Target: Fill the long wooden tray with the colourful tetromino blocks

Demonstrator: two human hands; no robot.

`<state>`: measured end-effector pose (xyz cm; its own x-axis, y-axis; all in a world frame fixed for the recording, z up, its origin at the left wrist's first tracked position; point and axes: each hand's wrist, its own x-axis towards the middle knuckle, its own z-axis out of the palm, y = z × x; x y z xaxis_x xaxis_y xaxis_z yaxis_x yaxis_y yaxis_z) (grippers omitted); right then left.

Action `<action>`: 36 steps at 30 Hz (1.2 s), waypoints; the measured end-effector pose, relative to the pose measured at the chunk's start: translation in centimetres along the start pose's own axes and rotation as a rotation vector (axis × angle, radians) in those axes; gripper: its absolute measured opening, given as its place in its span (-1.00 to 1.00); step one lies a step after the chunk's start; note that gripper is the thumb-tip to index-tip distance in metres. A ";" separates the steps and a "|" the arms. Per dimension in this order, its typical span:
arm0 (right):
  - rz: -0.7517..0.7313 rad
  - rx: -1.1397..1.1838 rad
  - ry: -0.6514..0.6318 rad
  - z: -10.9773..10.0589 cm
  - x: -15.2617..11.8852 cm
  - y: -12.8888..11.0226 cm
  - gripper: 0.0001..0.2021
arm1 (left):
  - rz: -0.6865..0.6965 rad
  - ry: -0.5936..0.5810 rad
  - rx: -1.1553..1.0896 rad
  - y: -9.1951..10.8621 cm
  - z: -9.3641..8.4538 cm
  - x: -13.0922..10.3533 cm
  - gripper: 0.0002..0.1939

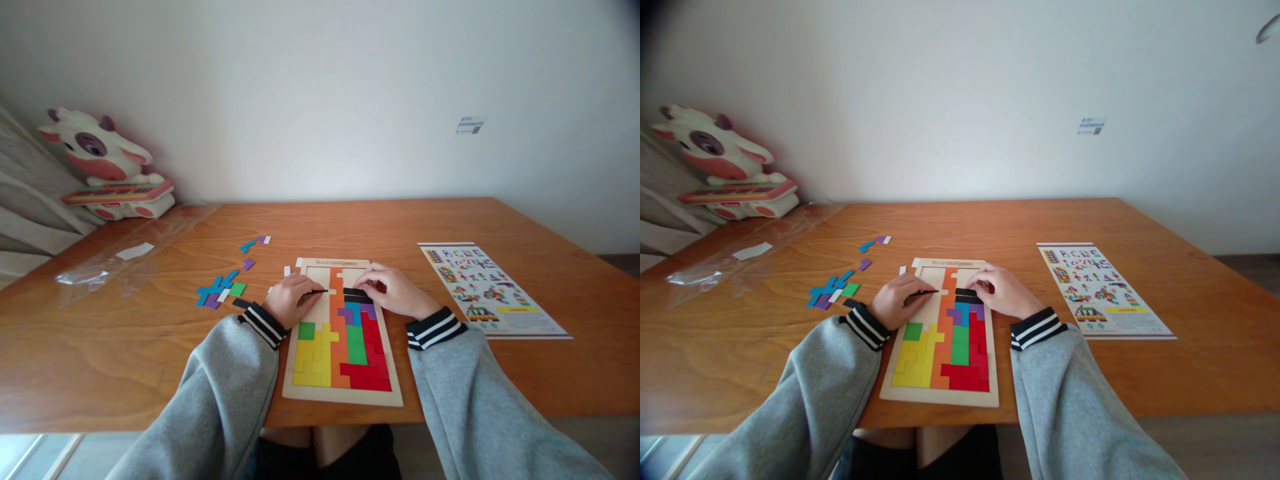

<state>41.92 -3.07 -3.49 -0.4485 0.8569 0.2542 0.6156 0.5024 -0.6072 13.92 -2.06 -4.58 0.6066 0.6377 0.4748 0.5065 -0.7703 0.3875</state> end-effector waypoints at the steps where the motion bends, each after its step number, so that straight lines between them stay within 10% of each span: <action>1: -0.007 0.004 -0.004 0.0 0.0 0.1 -0.78 | 0.007 -0.002 -0.003 0.0 0.0 0.0 -0.80; 13: 0.117 -0.120 0.215 0.3 -0.4 0.3 -0.77 | 0.111 -0.036 -0.056 -0.2 0.0 0.1 -0.81; 27: 0.199 -0.135 0.193 1.2 0.0 1.3 -0.75 | -0.164 -0.018 0.201 -2.3 0.2 -0.2 -0.73; 36: -0.040 -0.014 0.033 0.7 -1.7 -1.1 -0.43 | -0.202 0.061 0.196 -3.1 0.0 -0.4 -0.77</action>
<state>41.52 -5.20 -3.80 -0.4513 0.8395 0.3026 0.6067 0.5373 -0.5858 12.11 0.12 -6.02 0.4462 0.7720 0.4527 0.7257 -0.6081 0.3219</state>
